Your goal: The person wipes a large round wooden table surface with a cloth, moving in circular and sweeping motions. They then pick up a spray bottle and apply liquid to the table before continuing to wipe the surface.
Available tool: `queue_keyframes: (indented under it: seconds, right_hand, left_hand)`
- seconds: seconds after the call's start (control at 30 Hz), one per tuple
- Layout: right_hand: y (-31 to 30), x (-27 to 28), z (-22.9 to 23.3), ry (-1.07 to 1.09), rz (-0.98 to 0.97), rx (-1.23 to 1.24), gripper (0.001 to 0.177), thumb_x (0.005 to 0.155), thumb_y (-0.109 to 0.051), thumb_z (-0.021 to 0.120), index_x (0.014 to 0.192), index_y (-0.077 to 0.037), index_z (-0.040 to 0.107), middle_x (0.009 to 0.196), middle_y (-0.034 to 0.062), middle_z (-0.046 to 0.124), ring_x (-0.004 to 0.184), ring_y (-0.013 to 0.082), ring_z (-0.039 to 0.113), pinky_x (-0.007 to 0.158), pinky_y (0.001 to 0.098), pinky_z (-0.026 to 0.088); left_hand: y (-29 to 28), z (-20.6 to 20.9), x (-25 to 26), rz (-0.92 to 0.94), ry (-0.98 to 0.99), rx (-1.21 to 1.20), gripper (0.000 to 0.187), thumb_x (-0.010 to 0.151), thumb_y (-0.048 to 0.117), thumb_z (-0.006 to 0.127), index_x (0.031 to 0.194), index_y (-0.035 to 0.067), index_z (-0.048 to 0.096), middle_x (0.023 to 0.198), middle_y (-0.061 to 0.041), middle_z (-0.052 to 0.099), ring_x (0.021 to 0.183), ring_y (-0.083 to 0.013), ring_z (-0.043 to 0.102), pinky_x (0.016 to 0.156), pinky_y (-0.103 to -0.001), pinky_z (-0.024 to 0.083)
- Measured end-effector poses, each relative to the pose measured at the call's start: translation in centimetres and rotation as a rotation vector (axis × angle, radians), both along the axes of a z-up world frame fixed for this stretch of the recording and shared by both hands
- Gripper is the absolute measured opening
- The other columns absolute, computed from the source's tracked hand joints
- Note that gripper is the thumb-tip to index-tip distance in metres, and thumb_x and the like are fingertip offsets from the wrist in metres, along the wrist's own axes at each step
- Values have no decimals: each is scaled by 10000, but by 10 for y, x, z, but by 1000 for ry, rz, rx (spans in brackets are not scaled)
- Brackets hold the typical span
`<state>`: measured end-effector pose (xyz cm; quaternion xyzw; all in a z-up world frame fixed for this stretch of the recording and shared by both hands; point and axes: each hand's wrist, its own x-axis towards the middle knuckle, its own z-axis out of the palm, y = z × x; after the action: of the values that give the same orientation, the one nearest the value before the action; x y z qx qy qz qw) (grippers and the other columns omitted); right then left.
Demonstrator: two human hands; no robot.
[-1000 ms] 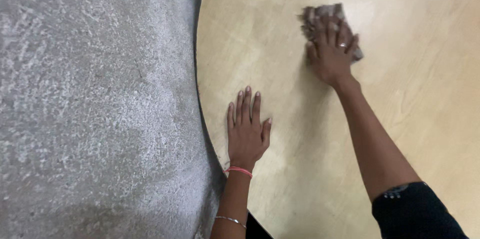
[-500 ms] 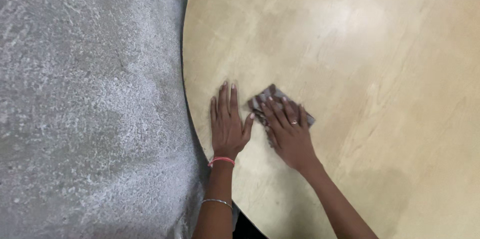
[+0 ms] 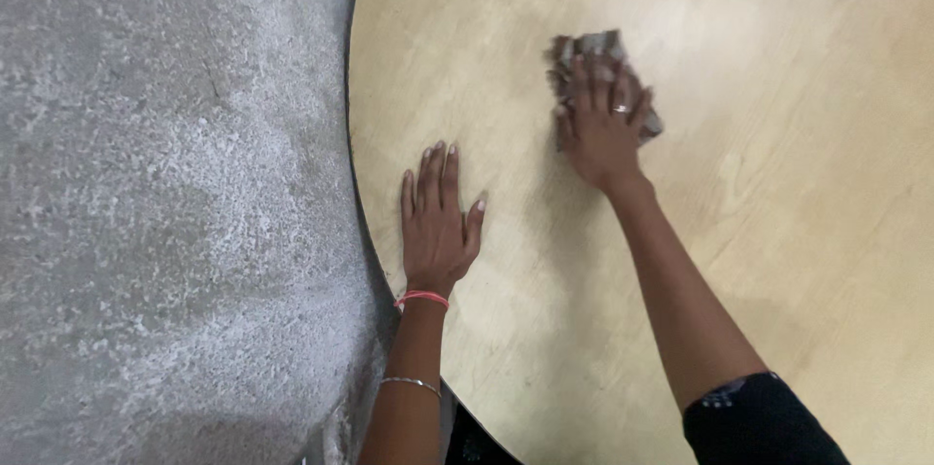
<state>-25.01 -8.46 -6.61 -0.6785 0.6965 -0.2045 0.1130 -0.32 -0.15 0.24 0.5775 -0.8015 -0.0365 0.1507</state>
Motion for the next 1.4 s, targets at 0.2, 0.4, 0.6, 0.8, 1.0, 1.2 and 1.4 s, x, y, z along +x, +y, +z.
queue_keyframes:
  seconds: [0.2,0.4,0.6,0.8,1.0,1.2,1.4]
  right_hand:
    - [36,79,26,32,187,-195,650,1038,-356,509,1622,-135,326,1693,101,275,1559,392,178,1191,727,89]
    - [122,76,43,22,181,-136,625,1010,-322,503,1583,-124,350,1639,108,369,1528,366,257,1209,647,143]
    - [144,16,7,8,-23,-7,681,1032,-426,389,1627,-132,234,1678,162,220,1551,395,151,1214,622,66]
    - [115,-59,-17,-72,-262,57,702,1053,-435,351,1645,-92,192,1699,214,162,1555,488,69,1192,690,37]
    - [32,-108,-27,-157,-456,174,781,1023,-502,339,1663,-121,102,1718,213,66,1555,519,-32,1156,764,-27]
    - [-111,-90,-1,-125,-267,184,771,1047,-506,320,1662,-138,34,1740,159,-32,1570,478,-107,1167,746,-100]
    - [-114,56,33,-49,159,51,751,983,-353,469,1661,-165,205,1741,121,115,1593,408,4,1215,669,-42]
  left_hand:
    - [2,2,1,-17,2,-6,751,989,353,525,1610,29,256,1661,-164,306,1564,-303,248,1282,-508,138]
    - [5,3,1,-8,66,23,757,999,421,493,1595,18,257,1664,-167,300,1573,-320,234,1284,-518,135]
    - [-40,-2,-50,3,205,59,768,1062,552,368,1628,45,256,1701,-179,227,1603,-387,153,1275,-601,55]
    - [-141,1,-58,-198,-150,-168,775,1056,568,392,1634,71,256,1707,-172,198,1582,-360,184,1281,-563,132]
    - [-148,7,-62,-220,-86,-63,705,1035,445,469,1596,41,331,1693,-149,277,1573,-321,251,1274,-539,178]
    - [-149,15,-63,-192,-70,-14,688,1021,431,494,1576,47,361,1679,-142,300,1561,-308,270,1264,-536,189]
    - [-146,8,-53,-235,174,-54,731,1063,444,421,1620,-4,266,1710,-197,256,1598,-368,243,1302,-587,161]
